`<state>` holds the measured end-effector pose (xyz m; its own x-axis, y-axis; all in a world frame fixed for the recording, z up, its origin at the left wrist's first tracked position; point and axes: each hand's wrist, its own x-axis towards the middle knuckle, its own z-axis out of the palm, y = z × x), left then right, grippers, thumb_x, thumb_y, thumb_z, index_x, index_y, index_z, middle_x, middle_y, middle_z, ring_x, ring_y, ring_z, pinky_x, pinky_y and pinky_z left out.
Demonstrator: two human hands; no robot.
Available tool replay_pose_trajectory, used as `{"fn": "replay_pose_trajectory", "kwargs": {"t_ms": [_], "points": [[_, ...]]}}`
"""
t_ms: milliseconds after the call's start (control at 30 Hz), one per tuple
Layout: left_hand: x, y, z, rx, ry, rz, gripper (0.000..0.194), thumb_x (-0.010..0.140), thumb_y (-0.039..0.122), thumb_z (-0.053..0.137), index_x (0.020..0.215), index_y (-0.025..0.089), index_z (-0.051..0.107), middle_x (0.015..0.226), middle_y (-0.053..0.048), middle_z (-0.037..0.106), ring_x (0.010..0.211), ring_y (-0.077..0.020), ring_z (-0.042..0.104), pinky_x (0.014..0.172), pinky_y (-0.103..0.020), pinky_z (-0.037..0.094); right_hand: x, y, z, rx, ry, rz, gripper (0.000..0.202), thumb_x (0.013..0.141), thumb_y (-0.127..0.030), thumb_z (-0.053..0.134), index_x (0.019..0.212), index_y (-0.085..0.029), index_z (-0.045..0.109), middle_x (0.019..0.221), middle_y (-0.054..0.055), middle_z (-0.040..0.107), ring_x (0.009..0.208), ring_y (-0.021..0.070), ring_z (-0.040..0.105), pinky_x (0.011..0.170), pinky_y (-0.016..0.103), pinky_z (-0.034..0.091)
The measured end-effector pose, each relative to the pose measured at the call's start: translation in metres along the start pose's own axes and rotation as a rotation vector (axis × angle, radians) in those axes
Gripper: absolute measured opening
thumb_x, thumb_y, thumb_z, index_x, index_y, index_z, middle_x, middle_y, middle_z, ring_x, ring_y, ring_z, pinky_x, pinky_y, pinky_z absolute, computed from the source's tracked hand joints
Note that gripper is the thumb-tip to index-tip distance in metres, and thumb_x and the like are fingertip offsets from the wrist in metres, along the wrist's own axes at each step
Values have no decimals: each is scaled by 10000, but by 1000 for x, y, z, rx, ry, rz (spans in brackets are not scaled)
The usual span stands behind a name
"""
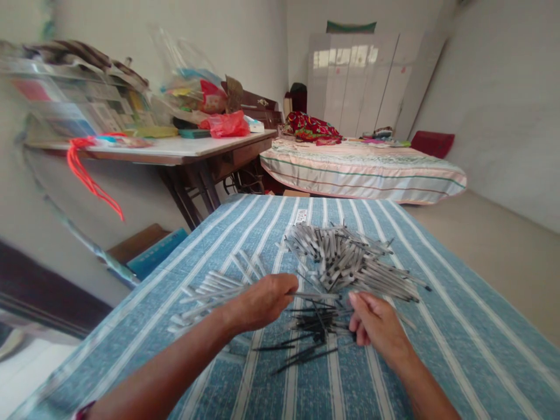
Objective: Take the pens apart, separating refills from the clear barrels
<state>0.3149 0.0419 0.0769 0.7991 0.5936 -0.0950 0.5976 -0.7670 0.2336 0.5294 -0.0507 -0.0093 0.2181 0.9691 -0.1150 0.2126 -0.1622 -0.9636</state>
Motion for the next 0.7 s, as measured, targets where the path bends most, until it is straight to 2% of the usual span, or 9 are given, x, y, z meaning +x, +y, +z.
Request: {"fn": "replay_pose_trajectory", "kwargs": {"t_ms": [133, 367, 600, 700], "points": [[-24, 11, 13, -195, 17, -5, 144, 839, 155, 352, 794, 178, 487, 786, -7, 539, 708, -123, 512, 648, -210, 388, -4, -2, 4, 125, -119, 83, 478, 771, -611, 441, 645, -152, 484, 446, -10, 564, 269, 80, 471, 281, 148, 294], [-45, 15, 36, -298, 141, -35, 203, 884, 218, 352, 799, 183, 534, 796, -14, 532, 754, -124, 511, 681, -215, 381, -11, -8, 10, 211, -262, 140, 521, 735, -653, 456, 601, -150, 461, 416, 16, 586, 250, 83, 475, 267, 133, 267], [-49, 18, 47, -423, 239, -60, 205, 897, 238, 341, 827, 189, 527, 811, -32, 550, 769, -132, 519, 702, -230, 389, -9, 2, 14, 81, -218, 184, 515, 763, -630, 441, 562, -156, 440, 368, -20, 538, 215, 55, 410, 248, 116, 226], [-49, 18, 48, -464, 238, -53, 201, 894, 242, 352, 834, 187, 537, 804, -25, 552, 760, -127, 522, 698, -223, 383, -9, 6, 13, 108, -254, 223, 491, 769, -606, 458, 592, -149, 467, 376, -16, 549, 214, 59, 412, 243, 119, 233]]}}
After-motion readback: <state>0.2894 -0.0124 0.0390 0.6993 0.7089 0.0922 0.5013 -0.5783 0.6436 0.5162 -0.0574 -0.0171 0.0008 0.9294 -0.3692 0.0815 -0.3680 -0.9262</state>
